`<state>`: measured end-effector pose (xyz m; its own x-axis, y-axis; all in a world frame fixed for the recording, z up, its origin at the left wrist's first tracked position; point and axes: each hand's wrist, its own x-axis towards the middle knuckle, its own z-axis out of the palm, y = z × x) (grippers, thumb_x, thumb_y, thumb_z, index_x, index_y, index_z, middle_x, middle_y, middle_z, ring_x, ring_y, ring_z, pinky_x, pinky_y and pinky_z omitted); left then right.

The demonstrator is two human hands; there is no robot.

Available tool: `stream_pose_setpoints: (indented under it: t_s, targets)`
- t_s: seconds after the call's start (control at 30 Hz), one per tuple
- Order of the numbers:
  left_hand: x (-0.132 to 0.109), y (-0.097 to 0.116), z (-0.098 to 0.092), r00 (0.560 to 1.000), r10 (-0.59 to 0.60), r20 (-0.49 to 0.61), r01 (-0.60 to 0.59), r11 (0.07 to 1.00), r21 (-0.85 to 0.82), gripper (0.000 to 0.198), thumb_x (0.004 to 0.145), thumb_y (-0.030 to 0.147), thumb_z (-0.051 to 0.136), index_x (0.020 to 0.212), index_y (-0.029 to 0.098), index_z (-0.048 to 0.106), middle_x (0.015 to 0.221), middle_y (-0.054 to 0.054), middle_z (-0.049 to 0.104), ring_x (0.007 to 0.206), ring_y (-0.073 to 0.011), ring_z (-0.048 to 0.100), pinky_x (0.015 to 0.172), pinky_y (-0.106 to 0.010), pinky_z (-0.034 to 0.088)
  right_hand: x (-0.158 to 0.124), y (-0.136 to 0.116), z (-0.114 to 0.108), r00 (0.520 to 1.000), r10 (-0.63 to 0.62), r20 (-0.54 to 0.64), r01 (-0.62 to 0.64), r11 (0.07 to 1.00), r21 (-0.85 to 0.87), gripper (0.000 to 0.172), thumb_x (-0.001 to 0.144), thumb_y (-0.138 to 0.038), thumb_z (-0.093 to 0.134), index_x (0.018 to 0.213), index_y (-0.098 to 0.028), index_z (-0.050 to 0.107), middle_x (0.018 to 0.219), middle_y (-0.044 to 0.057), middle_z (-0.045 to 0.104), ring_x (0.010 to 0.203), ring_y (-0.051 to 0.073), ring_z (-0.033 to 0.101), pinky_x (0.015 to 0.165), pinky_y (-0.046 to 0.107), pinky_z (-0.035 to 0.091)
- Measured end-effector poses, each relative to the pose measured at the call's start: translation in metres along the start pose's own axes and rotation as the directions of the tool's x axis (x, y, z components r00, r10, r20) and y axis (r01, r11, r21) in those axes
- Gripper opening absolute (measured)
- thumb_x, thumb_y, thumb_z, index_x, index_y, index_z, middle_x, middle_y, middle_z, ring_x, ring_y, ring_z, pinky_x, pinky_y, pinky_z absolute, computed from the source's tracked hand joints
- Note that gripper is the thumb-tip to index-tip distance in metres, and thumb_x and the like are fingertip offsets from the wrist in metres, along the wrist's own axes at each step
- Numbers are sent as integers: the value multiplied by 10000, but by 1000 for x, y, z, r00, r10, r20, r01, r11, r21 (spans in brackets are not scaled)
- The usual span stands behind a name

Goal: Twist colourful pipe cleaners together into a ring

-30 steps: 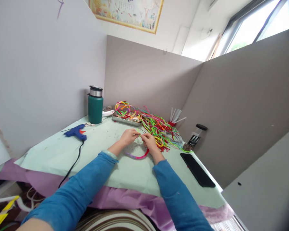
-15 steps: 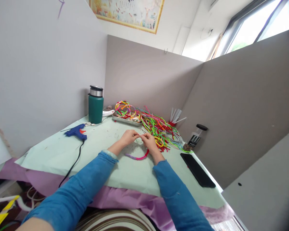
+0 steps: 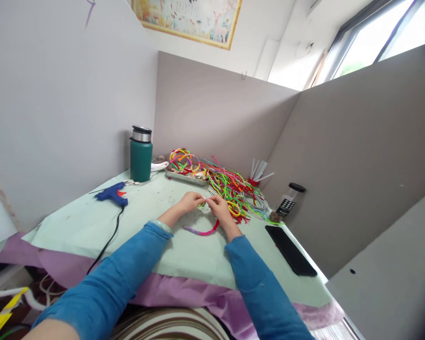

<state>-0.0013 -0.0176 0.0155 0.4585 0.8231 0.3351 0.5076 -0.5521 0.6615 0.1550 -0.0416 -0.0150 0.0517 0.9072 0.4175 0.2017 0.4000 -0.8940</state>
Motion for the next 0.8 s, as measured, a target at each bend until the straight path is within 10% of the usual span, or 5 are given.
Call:
stream_pose_setpoints:
  t_s: [0.5,0.8]
  targets:
    - [-6,4,-2,981,-92,170,142,941,-306,318,760,392,490,702,104,611,562,-2,544,390,-59,383,392,-192,319,-4,-11,1,999,23,45,-24,1000,17,269,700,-442,569,755,-178,572,572,-26,501,506,98,408,472,225,300]
    - [-2,-3,1,998,-26,58,30,997,-69,238,729,252,511,812,105,679,624,-9,601,494,-83,459,523,-204,378,-1,-6,0,998,37,55,-38,999,22,247,694,-418,576,754,-178,574,564,-41,484,498,89,398,484,222,303]
